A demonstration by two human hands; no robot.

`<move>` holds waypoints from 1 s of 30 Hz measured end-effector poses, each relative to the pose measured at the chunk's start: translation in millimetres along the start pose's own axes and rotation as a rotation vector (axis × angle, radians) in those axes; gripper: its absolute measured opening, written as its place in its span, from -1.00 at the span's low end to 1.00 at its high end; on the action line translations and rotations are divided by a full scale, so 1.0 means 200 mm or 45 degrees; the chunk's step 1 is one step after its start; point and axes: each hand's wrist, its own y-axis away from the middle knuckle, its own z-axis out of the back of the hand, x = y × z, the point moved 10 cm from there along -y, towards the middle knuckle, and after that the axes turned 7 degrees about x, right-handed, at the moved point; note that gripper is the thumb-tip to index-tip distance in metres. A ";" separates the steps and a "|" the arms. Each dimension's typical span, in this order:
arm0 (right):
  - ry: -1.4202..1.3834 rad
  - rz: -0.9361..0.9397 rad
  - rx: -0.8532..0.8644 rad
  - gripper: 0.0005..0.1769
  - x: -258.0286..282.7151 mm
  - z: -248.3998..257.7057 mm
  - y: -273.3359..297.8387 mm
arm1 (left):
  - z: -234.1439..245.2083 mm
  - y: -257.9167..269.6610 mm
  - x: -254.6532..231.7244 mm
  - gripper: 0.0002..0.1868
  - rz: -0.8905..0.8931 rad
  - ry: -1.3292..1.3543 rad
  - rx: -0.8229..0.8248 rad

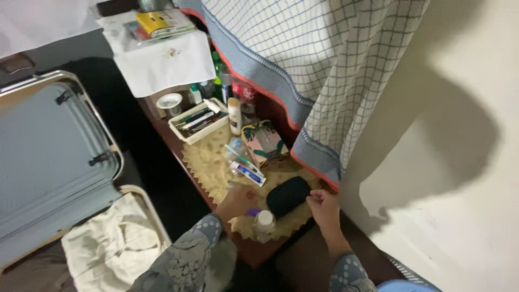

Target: The person folds an orange towel on a bed and then packs it into an open suitcase. The person also places a hairbrush, a small black pouch, a toothbrush, toothpaste, a small bottle, and a tissue pack into the suitcase alongside folded clothes.

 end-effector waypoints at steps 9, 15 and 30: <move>0.209 -0.236 0.216 -0.28 -0.30 -0.11 -0.36 | -0.44 -0.18 -0.02 -0.79 -0.391 -0.797 0.555; 0.303 -0.173 0.294 -0.21 -0.37 -0.21 -0.42 | -0.34 -0.23 0.15 -0.23 0.380 -0.094 0.351; 0.307 -0.377 0.342 -0.08 -0.48 -0.28 -0.45 | -0.50 -0.24 0.31 -0.35 0.939 0.703 0.258</move>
